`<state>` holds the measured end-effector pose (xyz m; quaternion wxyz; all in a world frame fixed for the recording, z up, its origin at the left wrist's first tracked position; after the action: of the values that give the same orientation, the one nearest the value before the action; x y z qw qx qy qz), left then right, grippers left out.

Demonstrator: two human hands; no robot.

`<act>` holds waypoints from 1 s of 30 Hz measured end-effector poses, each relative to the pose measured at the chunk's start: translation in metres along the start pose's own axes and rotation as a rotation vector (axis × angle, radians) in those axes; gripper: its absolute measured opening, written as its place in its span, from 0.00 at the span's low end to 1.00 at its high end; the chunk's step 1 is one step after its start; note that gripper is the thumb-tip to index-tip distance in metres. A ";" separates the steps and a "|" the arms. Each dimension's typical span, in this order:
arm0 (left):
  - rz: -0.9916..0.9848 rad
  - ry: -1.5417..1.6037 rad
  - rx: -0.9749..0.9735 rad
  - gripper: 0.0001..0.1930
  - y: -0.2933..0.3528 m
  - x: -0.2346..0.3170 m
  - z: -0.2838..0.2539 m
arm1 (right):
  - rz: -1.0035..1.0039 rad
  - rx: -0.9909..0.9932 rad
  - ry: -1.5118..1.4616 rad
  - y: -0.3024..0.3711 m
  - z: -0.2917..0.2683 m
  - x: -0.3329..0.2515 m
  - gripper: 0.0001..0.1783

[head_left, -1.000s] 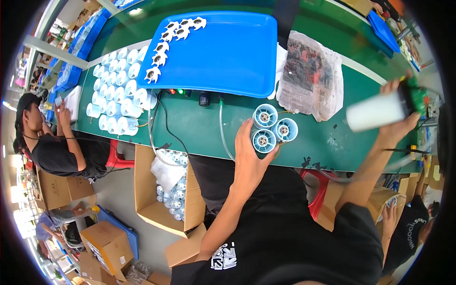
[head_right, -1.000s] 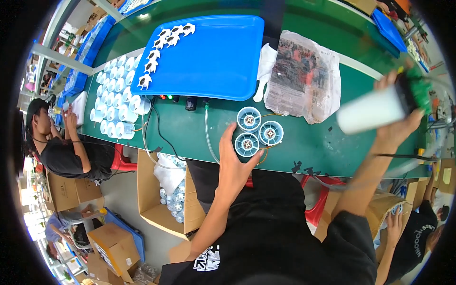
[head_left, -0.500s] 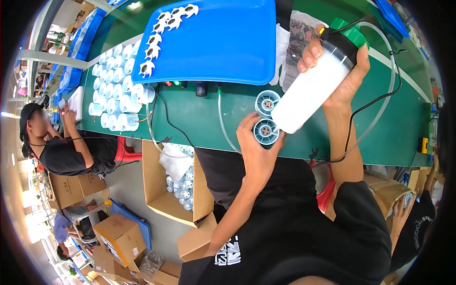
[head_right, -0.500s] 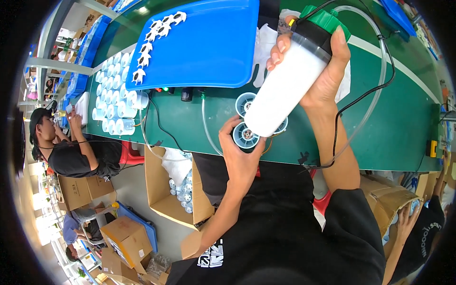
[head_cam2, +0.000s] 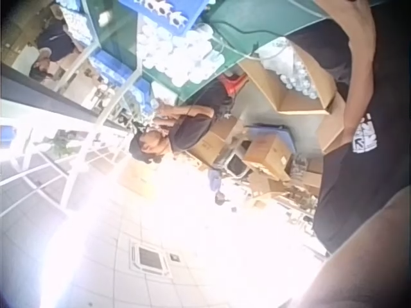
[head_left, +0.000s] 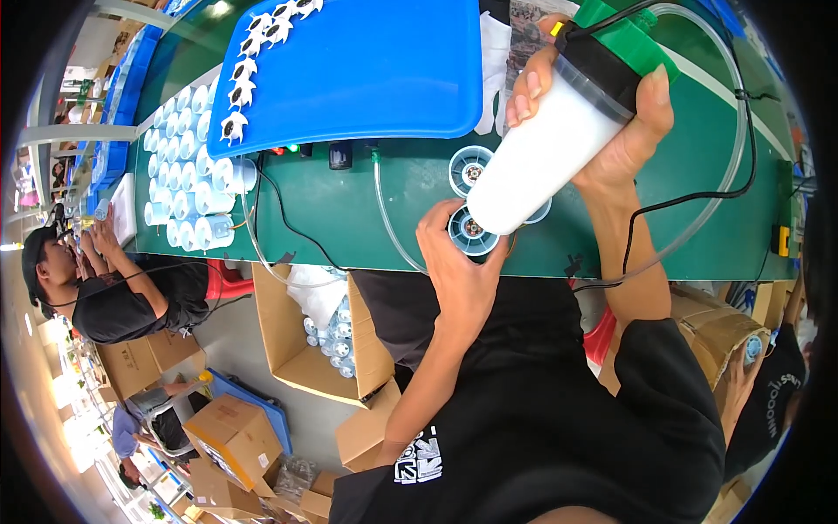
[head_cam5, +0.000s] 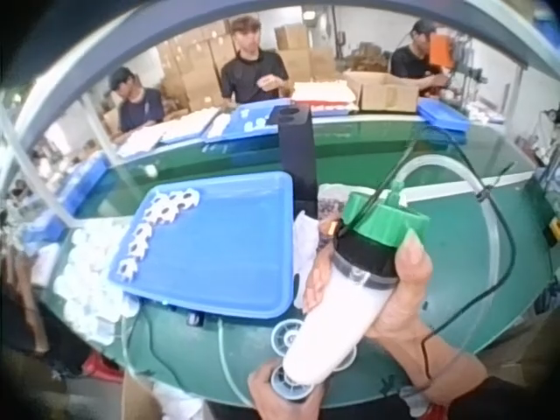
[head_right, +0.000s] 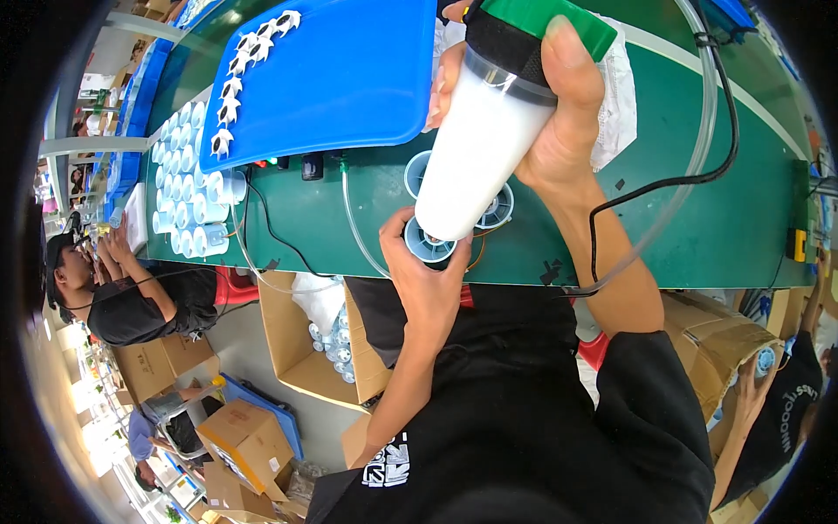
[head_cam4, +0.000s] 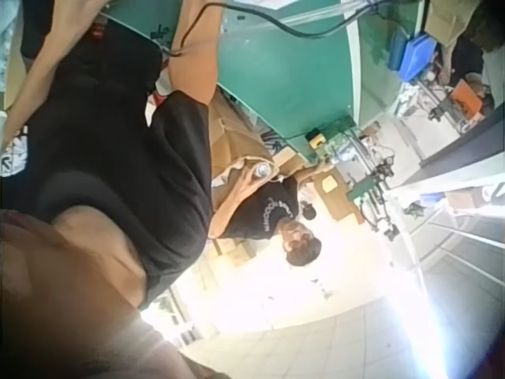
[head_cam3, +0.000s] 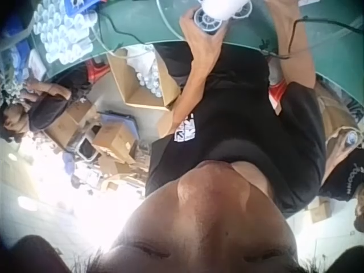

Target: The person applies adhesive to small circular plastic housings using an adhesive dispenser, then inserts white components into the housings by hand at an assembly station.

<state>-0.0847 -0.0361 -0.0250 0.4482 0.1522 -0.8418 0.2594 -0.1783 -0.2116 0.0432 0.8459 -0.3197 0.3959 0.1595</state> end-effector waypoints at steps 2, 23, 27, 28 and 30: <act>0.002 0.002 -0.001 0.35 0.000 0.000 0.000 | -0.007 0.003 -0.016 0.000 0.003 -0.001 0.53; 0.007 -0.004 0.009 0.35 0.000 0.000 0.000 | 0.002 -0.033 0.104 0.001 0.012 -0.006 0.52; 0.008 -0.004 0.006 0.36 0.000 0.000 0.000 | 0.009 -0.063 0.147 0.001 0.011 -0.011 0.53; 0.008 -0.005 0.006 0.36 0.000 0.000 0.000 | 0.017 -0.066 0.199 0.001 0.011 -0.011 0.54; 0.010 -0.002 0.009 0.36 0.000 0.000 0.000 | 0.010 -0.061 0.164 0.001 0.010 -0.008 0.54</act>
<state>-0.0847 -0.0365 -0.0255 0.4454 0.1502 -0.8419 0.2650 -0.1788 -0.2041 0.0538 0.7997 -0.3552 0.4605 0.1490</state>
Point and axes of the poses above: each hand's wrist, its own y-axis away from the middle knuckle, its own z-axis out of the palm, x = y × z, the point moved 1 cm from there along -y, towards the middle knuckle, and after that the axes turned 3 degrees about y, right-handed, at the moved point
